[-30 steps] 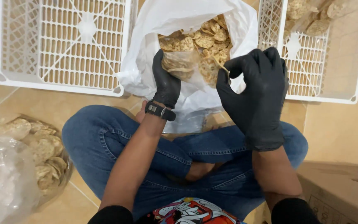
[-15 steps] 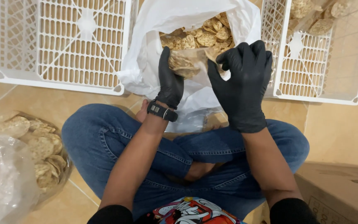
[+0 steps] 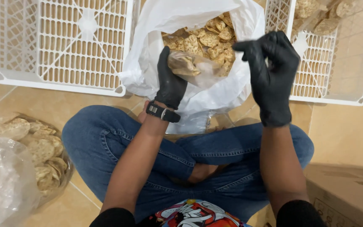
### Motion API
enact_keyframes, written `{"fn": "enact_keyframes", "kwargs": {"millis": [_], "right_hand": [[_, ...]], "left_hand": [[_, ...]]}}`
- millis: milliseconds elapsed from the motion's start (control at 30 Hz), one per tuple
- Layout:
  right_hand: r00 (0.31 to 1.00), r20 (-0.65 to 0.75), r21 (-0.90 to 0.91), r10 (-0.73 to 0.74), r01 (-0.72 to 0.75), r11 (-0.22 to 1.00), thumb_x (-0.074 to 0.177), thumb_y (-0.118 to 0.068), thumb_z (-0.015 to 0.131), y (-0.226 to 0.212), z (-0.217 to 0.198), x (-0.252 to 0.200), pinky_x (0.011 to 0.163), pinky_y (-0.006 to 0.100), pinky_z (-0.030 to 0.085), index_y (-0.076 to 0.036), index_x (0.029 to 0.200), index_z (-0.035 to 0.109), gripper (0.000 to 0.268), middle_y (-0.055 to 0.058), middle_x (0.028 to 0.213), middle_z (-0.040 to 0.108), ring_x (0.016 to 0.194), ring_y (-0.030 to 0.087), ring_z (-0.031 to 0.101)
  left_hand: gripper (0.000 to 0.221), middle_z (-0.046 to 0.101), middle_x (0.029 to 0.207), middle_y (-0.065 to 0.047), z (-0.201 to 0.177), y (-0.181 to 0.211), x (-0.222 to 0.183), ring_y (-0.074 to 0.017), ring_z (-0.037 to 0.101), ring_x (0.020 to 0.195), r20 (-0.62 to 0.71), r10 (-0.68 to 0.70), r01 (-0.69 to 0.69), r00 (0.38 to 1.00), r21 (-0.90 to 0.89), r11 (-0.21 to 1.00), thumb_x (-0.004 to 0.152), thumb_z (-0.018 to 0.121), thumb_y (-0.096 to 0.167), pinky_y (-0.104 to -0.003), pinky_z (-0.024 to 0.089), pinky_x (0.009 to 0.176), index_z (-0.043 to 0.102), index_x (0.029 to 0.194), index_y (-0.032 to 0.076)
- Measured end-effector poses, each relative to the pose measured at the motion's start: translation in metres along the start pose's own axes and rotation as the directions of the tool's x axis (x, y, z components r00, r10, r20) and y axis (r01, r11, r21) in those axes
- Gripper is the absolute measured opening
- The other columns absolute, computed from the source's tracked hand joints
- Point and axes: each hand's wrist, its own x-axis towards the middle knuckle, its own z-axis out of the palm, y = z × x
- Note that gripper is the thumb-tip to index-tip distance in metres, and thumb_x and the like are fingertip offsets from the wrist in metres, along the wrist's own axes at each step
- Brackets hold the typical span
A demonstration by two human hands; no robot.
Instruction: Sorting and inspecting thin, crispy food items from a large bag into smaller containers while sitting on the floor
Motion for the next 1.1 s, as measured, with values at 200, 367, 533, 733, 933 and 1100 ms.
{"fn": "enact_keyframes", "kwargs": {"millis": [200,367,533,733,933,1100], "right_hand": [[0.987,0.020,0.006,0.158,-0.158,0.987,0.087,-0.003,0.057,0.102,0.043,-0.016,0.066,0.030,0.048,-0.001,0.093,0.066,0.012,0.012,0.082,0.063,0.073,0.020,0.060],[0.972,0.156,-0.129,0.176,-0.157,0.979,0.077,-0.008,0.058,0.163,0.094,-0.020,0.071,0.033,0.048,-0.003,0.093,0.067,0.019,0.011,0.087,0.067,0.079,0.022,0.064],[0.971,0.199,-0.500,0.131,-0.015,0.866,0.063,-0.017,0.063,0.225,0.141,-0.007,0.069,0.046,0.045,-0.010,0.099,0.067,0.037,0.011,0.086,0.066,0.080,0.036,0.056],[0.934,0.348,-0.569,0.080,0.143,0.810,0.066,-0.037,0.070,0.246,0.135,-0.012,0.061,0.048,0.042,-0.011,0.081,0.070,0.029,0.012,0.075,0.060,0.077,0.039,0.051],[0.896,0.355,-0.647,0.267,0.029,0.762,0.057,-0.044,0.079,0.256,0.138,-0.009,0.064,0.046,0.043,-0.015,0.077,0.070,0.037,0.010,0.081,0.058,0.078,0.034,0.052],[0.903,0.368,-0.689,-0.221,0.424,0.588,0.048,-0.026,0.064,0.225,0.130,-0.002,0.047,0.040,0.037,-0.011,0.054,0.058,0.018,0.011,0.058,0.052,0.055,0.032,0.050]], "left_hand": [[0.036,0.056,0.093,-0.015,-0.001,-0.005,-0.004,-0.0337,0.057,0.086,0.110,0.115,-0.120,0.987,0.044,0.992,0.070,0.065,0.030,-0.046,0.047,0.081,0.056,0.099,0.011],[0.027,0.059,0.080,-0.010,0.000,0.001,0.000,-0.0336,0.061,0.078,-0.004,0.053,-0.053,0.999,0.007,0.999,0.067,0.065,0.032,-0.045,0.049,0.073,0.060,0.084,0.012],[0.031,0.061,0.071,-0.011,0.015,0.012,-0.009,-0.0268,0.060,0.070,-0.066,0.103,-0.096,0.992,0.108,0.990,0.069,0.060,0.035,-0.037,0.048,0.068,0.060,0.078,0.006],[0.021,0.057,0.069,-0.007,0.005,0.007,0.007,-0.0255,0.059,0.070,0.000,0.121,-0.121,0.993,0.016,0.993,0.071,0.059,0.032,-0.040,0.049,0.071,0.058,0.074,0.011],[0.023,0.057,0.069,-0.007,0.005,0.009,0.005,-0.0278,0.059,0.070,-0.067,0.065,-0.064,0.996,0.023,0.998,0.068,0.061,0.033,-0.040,0.047,0.069,0.057,0.074,0.011],[0.016,0.059,0.072,-0.003,0.000,0.005,0.007,-0.0190,0.057,0.073,-0.043,0.168,-0.166,0.985,0.040,0.985,0.073,0.059,0.030,-0.034,0.045,0.072,0.060,0.077,0.014]]}}
